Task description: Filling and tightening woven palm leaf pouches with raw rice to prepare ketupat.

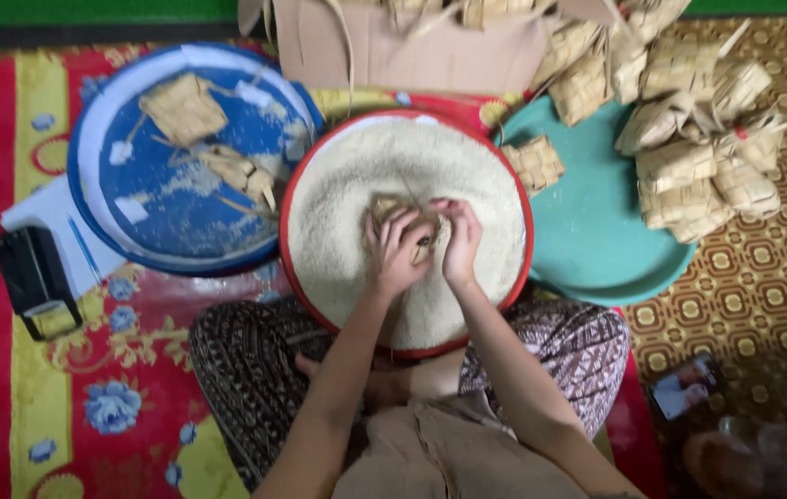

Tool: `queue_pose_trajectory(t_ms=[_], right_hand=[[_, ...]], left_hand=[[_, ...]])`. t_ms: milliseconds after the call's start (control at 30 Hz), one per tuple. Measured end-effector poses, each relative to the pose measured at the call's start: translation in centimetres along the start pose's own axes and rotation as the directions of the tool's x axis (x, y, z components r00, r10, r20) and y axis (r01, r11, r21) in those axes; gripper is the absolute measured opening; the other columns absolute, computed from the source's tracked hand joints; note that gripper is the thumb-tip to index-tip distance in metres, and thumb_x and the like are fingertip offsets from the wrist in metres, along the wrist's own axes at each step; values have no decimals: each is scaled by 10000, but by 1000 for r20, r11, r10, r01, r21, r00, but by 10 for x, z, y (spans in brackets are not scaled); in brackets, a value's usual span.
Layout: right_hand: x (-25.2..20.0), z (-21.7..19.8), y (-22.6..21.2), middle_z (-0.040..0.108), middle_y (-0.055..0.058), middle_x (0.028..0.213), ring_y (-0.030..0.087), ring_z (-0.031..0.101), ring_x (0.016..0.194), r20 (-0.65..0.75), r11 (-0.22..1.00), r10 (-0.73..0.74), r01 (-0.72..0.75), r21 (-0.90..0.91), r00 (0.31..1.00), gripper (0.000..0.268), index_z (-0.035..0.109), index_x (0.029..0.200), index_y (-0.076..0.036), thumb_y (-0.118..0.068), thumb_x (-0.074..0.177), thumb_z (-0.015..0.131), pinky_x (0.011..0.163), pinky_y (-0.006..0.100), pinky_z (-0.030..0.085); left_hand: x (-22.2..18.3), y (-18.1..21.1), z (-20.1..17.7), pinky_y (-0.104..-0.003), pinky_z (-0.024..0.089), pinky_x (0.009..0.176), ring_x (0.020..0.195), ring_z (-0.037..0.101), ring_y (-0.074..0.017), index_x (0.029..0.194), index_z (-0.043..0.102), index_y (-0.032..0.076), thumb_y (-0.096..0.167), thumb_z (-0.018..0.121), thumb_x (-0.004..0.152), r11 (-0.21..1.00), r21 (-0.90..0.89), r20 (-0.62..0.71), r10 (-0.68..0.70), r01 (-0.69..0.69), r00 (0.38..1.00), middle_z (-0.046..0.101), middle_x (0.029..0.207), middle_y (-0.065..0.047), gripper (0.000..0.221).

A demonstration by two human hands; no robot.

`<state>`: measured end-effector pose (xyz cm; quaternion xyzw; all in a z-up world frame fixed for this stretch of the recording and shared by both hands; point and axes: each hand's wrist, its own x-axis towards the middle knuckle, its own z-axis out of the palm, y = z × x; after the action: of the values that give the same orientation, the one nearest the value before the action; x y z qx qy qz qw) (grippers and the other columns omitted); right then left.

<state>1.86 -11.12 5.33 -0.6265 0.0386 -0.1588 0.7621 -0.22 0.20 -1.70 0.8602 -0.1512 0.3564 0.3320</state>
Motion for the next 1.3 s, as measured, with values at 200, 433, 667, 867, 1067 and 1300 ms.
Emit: queue_pose_trajectory(t_ms=[200, 433, 667, 867, 1067, 1300], right_hand=[[-16, 13, -13, 623, 44, 881, 185, 603, 943, -69, 970, 146, -130, 203, 987, 131, 617, 873, -84, -87, 970, 529, 951, 354, 506], [11, -45, 60, 766, 41, 1067, 170, 722, 1078, -5, 607, 623, -480, 633, 782, 214, 723, 1003, -143, -323, 925, 639, 1024, 315, 553], [15, -25, 26, 781, 130, 1008, 221, 770, 960, 3, 620, 544, -404, 673, 839, 284, 706, 997, -78, -336, 975, 588, 883, 344, 647], [-3, 0, -3, 771, 126, 903, 223, 754, 945, 111, 968, 188, -203, 147, 976, 345, 671, 933, -73, -279, 1059, 424, 907, 347, 563], [4, -16, 20, 717, 125, 929, 229, 679, 1010, -37, 998, 56, -57, -11, 998, 239, 680, 929, -65, -210, 1002, 504, 966, 382, 524], [16, -51, 75, 698, 23, 1109, 176, 667, 1149, 47, 655, 615, -544, 525, 787, 196, 690, 1042, -141, -303, 992, 591, 1079, 303, 495]], left_hand=[[1, -1, 1, -695, 297, 1099, 1305, 557, -197, 1181, 670, 368, 372, 744, 659, 996, 84, -20, 31, -29, 999, 595, 1324, 31, 528], [-1, -4, 7, -696, 322, 1090, 1309, 547, -197, 1188, 668, 386, 392, 763, 645, 993, 107, -30, 53, -50, 998, 584, 1331, 30, 551], [1, -2, 1, -685, 316, 1107, 1303, 551, -186, 1183, 673, 380, 394, 790, 660, 993, 113, -24, 33, -30, 999, 593, 1326, 34, 536], [2, 0, 1, -683, 329, 1102, 1311, 553, -193, 1159, 672, 327, 384, 775, 679, 991, 134, -36, 20, -14, 999, 594, 1338, 24, 495], [0, -1, 2, -676, 315, 1118, 1324, 538, -186, 1188, 670, 359, 377, 768, 675, 991, 132, -35, 12, -7, 999, 584, 1345, 34, 522], [0, -5, 6, -679, 324, 1108, 1301, 557, -200, 1180, 667, 361, 413, 740, 724, 987, 158, -57, 38, -28, 998, 593, 1327, 23, 465]])
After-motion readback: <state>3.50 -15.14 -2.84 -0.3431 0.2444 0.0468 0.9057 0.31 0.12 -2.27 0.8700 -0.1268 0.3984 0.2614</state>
